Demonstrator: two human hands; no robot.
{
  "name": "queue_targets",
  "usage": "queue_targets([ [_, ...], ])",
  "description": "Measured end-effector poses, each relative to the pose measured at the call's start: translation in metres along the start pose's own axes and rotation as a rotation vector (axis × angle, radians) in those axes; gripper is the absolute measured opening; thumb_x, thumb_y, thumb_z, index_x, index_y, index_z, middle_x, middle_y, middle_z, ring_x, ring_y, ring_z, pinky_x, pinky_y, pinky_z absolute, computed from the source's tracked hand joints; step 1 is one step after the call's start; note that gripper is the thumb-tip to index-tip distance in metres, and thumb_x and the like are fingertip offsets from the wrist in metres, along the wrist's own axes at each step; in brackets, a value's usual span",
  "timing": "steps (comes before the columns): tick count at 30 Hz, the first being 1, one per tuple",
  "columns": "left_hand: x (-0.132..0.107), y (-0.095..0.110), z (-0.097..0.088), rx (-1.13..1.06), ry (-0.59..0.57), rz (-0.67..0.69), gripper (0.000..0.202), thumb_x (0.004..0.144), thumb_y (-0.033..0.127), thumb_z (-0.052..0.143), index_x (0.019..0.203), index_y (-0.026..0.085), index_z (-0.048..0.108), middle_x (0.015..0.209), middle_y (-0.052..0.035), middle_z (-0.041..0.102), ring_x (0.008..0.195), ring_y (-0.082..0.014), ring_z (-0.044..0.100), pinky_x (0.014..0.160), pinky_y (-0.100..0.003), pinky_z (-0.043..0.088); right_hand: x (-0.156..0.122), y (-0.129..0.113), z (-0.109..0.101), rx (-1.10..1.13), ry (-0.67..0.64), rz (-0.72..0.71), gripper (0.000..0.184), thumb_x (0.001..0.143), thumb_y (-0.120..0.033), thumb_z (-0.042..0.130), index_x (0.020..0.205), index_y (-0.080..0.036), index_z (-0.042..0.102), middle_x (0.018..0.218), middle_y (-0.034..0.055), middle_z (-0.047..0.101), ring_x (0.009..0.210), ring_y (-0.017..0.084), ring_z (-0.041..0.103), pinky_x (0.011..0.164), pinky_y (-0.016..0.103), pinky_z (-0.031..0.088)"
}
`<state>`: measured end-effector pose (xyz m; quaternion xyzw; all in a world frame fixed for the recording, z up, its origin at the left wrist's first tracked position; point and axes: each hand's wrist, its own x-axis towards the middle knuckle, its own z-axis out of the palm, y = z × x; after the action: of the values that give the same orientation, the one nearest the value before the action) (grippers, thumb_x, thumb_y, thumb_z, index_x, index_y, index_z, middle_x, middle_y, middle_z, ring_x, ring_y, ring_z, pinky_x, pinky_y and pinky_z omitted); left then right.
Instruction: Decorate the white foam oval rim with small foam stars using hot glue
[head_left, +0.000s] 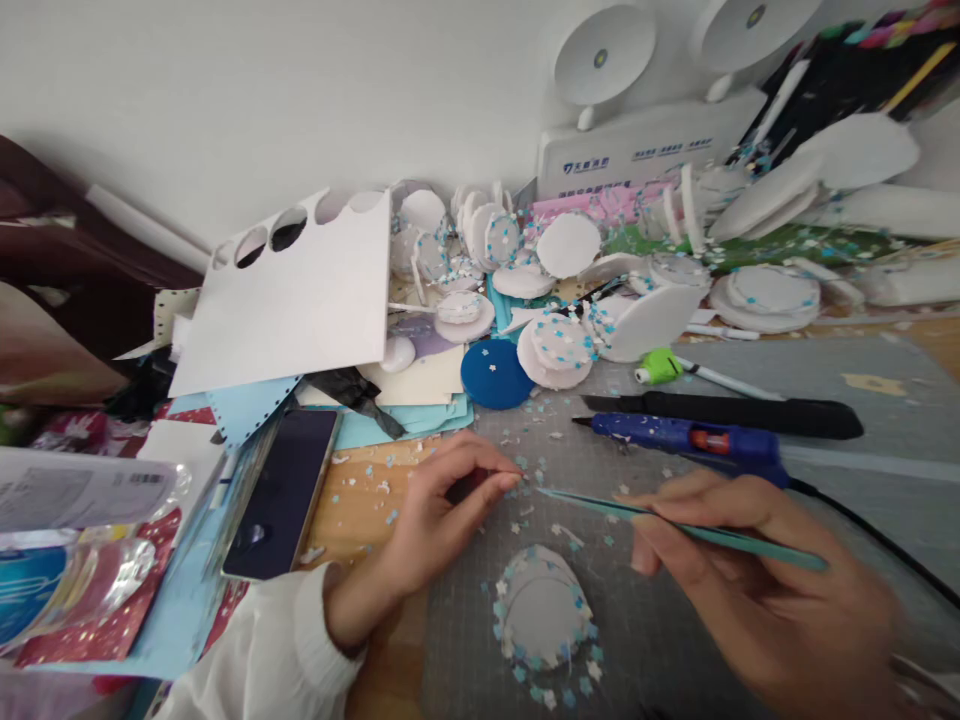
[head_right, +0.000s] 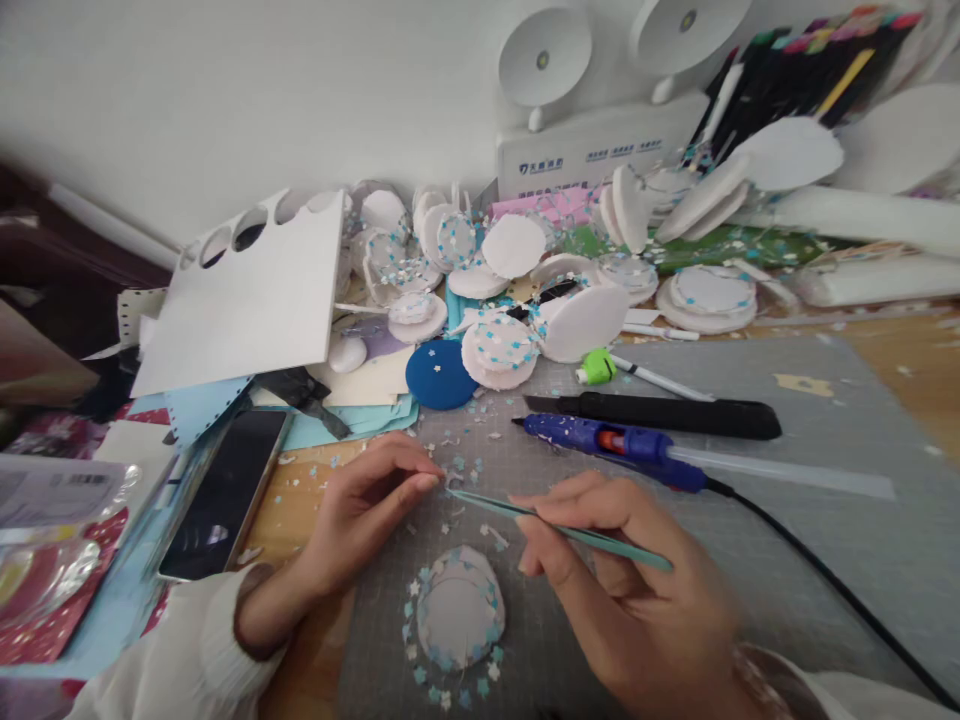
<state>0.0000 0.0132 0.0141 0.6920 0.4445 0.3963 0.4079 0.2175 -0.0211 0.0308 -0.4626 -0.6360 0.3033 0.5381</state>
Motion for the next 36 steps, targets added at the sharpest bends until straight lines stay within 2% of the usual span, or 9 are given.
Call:
queue_targets([
  [5,0.000,-0.007,-0.003,0.139,0.125,0.066,0.006,0.084,0.015,0.067,0.089,0.018,0.068,0.086,-0.0027,0.064,0.077,-0.0128,0.057,0.068,-0.023,0.046,-0.005,0.003,-0.001,-0.031,0.027,-0.055,0.022,0.079,-0.002,0.060,0.086,-0.023,0.060,0.063,-0.0018,0.065,0.074,0.013,0.066,0.064,0.017,0.058],
  [9,0.001,-0.006,-0.003,0.208,0.177,0.083,0.005,0.085,0.013,0.065,0.087,0.017,0.069,0.086,-0.0034,0.062,0.081,-0.0138,0.058,0.074,-0.025,0.047,-0.009,0.006,-0.001,-0.087,0.035,-0.068,0.022,0.078,-0.003,0.063,0.089,-0.022,0.061,0.078,0.0001,0.068,0.079,0.011,0.068,0.062,0.013,0.057],
  [11,0.000,-0.003,-0.003,0.224,0.184,0.098,0.009,0.088,0.014,0.061,0.089,0.017,0.069,0.088,-0.0043,0.061,0.084,-0.0146,0.058,0.077,-0.027,0.046,-0.008,0.006,-0.001,-0.089,0.022,-0.067,0.020,0.078,-0.004,0.063,0.087,-0.022,0.060,0.079,-0.0007,0.067,0.079,0.010,0.068,0.062,0.011,0.056],
  [17,-0.002,0.001,-0.002,0.216,0.096,0.160,0.016,0.087,0.012,0.060,0.101,0.017,0.069,0.094,-0.0063,0.061,0.091,-0.0163,0.057,0.081,-0.029,0.046,-0.002,-0.001,0.000,-0.025,0.000,-0.042,0.019,0.080,-0.005,0.058,0.083,-0.024,0.059,0.065,-0.0034,0.065,0.079,0.009,0.067,0.068,0.010,0.056],
  [20,-0.003,0.003,-0.003,0.180,0.060,0.169,0.014,0.087,0.012,0.060,0.098,0.016,0.069,0.089,-0.0054,0.064,0.088,-0.0154,0.058,0.080,-0.028,0.046,-0.001,-0.002,0.000,-0.012,0.003,-0.009,0.017,0.081,-0.007,0.058,0.079,-0.024,0.058,0.061,-0.0037,0.063,0.072,0.009,0.066,0.065,0.009,0.055],
  [23,-0.003,0.005,-0.003,0.141,0.020,0.187,0.013,0.086,0.013,0.061,0.096,0.016,0.069,0.088,-0.0055,0.063,0.087,-0.0154,0.058,0.078,-0.028,0.047,-0.002,-0.002,0.002,0.037,0.012,0.050,0.013,0.083,-0.012,0.059,0.083,-0.025,0.058,0.062,-0.0044,0.063,0.062,0.008,0.065,0.059,0.011,0.055],
  [27,-0.003,0.008,-0.002,0.097,-0.036,0.268,0.016,0.082,0.013,0.065,0.097,0.015,0.069,0.088,-0.0062,0.062,0.084,-0.0162,0.058,0.076,-0.029,0.048,-0.004,-0.003,0.005,0.059,-0.009,0.104,0.010,0.084,-0.017,0.061,0.085,-0.027,0.057,0.058,-0.0061,0.063,0.058,0.009,0.065,0.059,0.012,0.056],
  [32,-0.003,0.011,-0.002,0.087,-0.034,0.307,0.009,0.084,0.014,0.062,0.090,0.016,0.068,0.082,-0.0054,0.063,0.077,-0.0158,0.058,0.071,-0.030,0.047,-0.004,-0.005,0.006,0.105,-0.033,0.159,0.009,0.085,-0.020,0.061,0.081,-0.027,0.057,0.058,-0.0072,0.061,0.055,0.007,0.064,0.054,0.010,0.054],
  [36,-0.003,0.011,-0.002,0.071,-0.038,0.284,0.007,0.086,0.015,0.060,0.087,0.016,0.067,0.080,-0.0050,0.063,0.077,-0.0155,0.058,0.071,-0.029,0.047,-0.004,-0.004,0.005,0.119,-0.001,0.173,0.007,0.085,-0.022,0.063,0.082,-0.026,0.058,0.058,-0.0067,0.060,0.057,0.007,0.064,0.058,0.010,0.055],
])
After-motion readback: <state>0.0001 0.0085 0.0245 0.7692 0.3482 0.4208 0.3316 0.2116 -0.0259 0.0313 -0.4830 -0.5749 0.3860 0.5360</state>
